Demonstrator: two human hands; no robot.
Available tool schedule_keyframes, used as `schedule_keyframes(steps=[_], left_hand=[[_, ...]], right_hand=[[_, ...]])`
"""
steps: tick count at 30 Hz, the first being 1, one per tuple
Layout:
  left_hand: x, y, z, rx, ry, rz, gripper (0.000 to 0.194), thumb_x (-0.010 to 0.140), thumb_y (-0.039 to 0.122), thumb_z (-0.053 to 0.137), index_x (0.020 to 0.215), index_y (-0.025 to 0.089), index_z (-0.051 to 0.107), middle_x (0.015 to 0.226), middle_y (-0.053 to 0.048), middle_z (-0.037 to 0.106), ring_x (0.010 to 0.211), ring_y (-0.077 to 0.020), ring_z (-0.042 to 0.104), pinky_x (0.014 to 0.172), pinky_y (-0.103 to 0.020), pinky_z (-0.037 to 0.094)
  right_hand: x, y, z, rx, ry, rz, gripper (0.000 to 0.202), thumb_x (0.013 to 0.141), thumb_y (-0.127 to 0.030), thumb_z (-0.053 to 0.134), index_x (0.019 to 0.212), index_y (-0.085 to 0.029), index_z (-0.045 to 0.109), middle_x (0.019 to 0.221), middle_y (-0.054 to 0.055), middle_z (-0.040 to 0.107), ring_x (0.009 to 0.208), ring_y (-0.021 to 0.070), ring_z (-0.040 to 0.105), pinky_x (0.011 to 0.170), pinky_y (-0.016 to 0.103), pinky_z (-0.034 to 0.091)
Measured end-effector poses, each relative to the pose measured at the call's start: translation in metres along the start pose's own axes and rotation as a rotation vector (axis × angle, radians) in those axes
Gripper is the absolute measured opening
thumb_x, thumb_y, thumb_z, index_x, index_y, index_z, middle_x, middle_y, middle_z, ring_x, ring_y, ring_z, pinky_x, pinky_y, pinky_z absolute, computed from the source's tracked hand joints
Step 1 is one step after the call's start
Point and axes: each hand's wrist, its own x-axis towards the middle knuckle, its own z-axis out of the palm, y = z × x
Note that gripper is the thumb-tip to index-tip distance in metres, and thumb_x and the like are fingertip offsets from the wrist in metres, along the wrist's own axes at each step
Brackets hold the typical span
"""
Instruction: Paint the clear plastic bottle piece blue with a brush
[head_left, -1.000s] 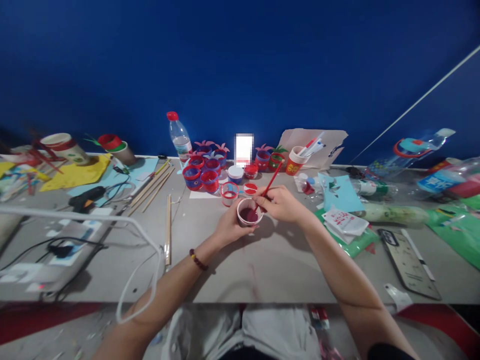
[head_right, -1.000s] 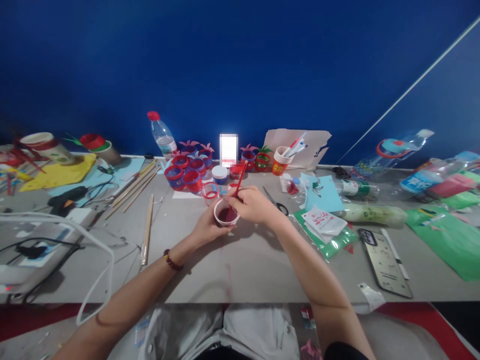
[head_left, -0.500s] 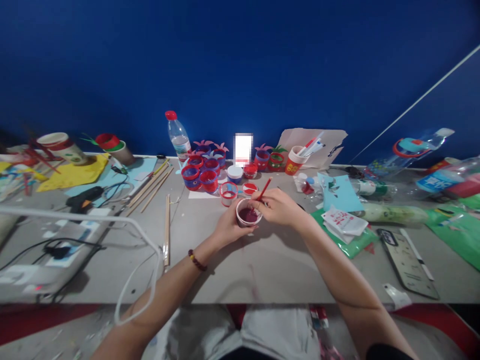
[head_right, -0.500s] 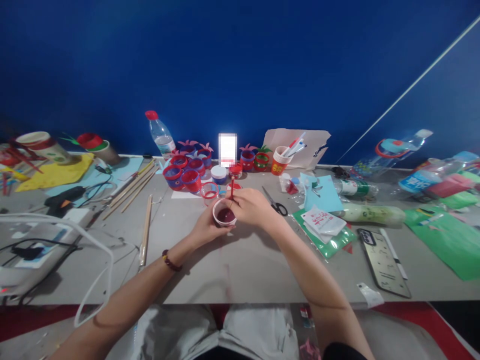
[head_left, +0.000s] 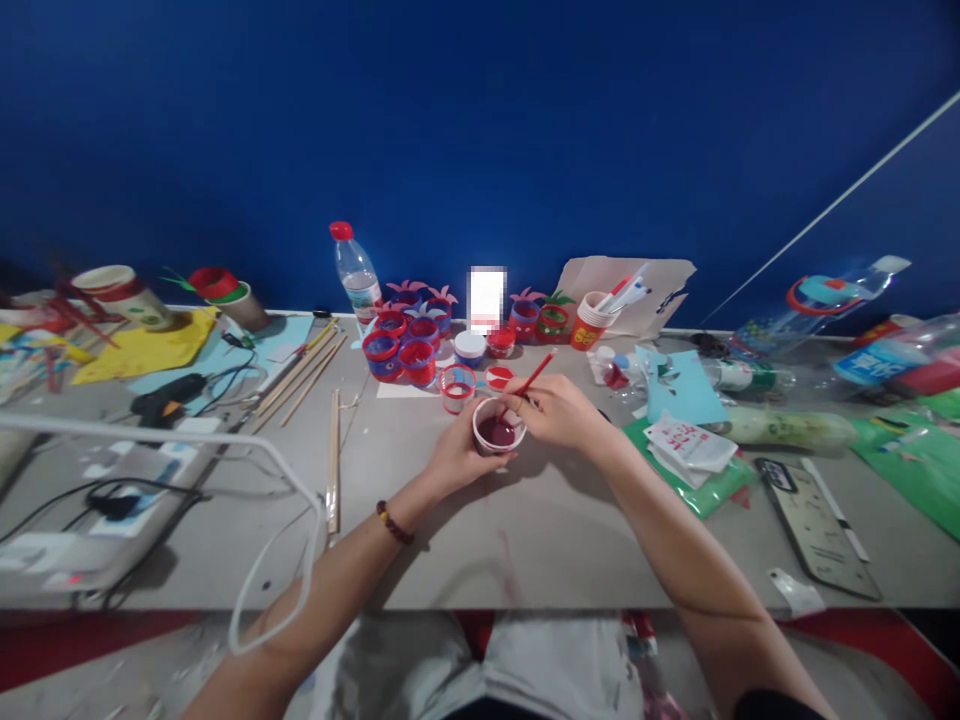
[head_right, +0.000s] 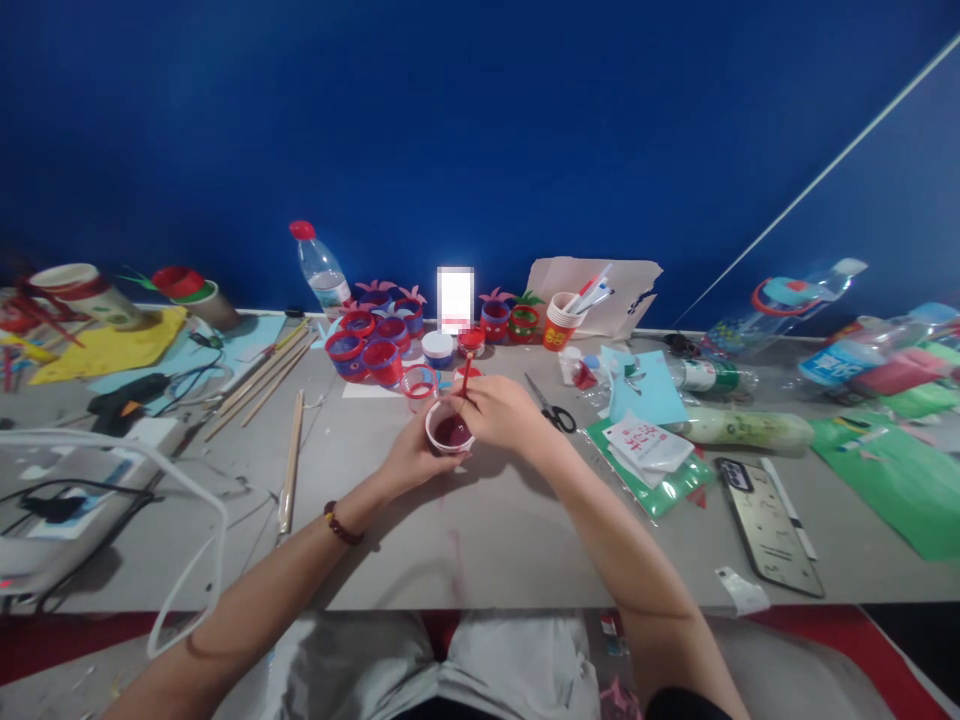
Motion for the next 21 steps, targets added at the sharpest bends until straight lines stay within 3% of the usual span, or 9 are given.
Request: schedule_keyframes(steps=[5, 10, 15, 21], left_hand=[[-0.0001, 0.0013, -0.0006, -0.004, -0.003, 0.001, 0.073, 0.067, 0.03, 0.086, 0.131, 0.024, 0.051, 0.125, -0.008, 0.066, 0.112, -0.0282, 0.065, 0.096, -0.042, 0.053], [0.0005, 0.0029, -0.0021, 0.019, 0.002, 0.007, 0.071, 0.067, 0.032, 0.085, 0.129, 0.023, 0.052, 0.122, -0.007, 0.066, 0.109, -0.0276, 0.065, 0.093, -0.041, 0.053], [0.0009, 0.0048, -0.002, 0.021, 0.0, 0.007, 0.071, 0.067, 0.033, 0.086, 0.129, 0.022, 0.053, 0.124, -0.008, 0.066, 0.112, -0.0284, 0.064, 0.095, -0.041, 0.053], [0.0006, 0.0043, -0.0019, -0.01, -0.015, -0.003, 0.072, 0.067, 0.031, 0.086, 0.13, 0.022, 0.052, 0.123, -0.009, 0.066, 0.112, -0.0281, 0.065, 0.095, -0.041, 0.052]], right_hand=[[-0.0012, 0.0047, -0.0021, 0.006, 0.053, -0.042, 0.028, 0.097, -0.024, 0.05, 0.086, -0.019, 0.075, 0.088, 0.008, 0.078, 0.079, 0.0205, 0.07, 0.075, 0.031, 0.05], [-0.0005, 0.0007, -0.0029, 0.04, -0.044, -0.032, 0.029, 0.096, -0.022, 0.052, 0.077, -0.019, 0.074, 0.088, 0.008, 0.077, 0.082, 0.0204, 0.07, 0.078, 0.03, 0.049], [-0.0008, -0.0036, -0.0052, 0.081, -0.04, 0.025, 0.036, 0.098, -0.029, 0.051, 0.072, -0.017, 0.072, 0.068, 0.005, 0.072, 0.063, 0.0156, 0.063, 0.07, 0.029, 0.047], [0.0017, 0.0027, 0.001, -0.057, -0.012, -0.002, 0.029, 0.097, -0.022, 0.051, 0.08, -0.018, 0.075, 0.089, 0.009, 0.078, 0.086, 0.0226, 0.07, 0.083, 0.034, 0.049]])
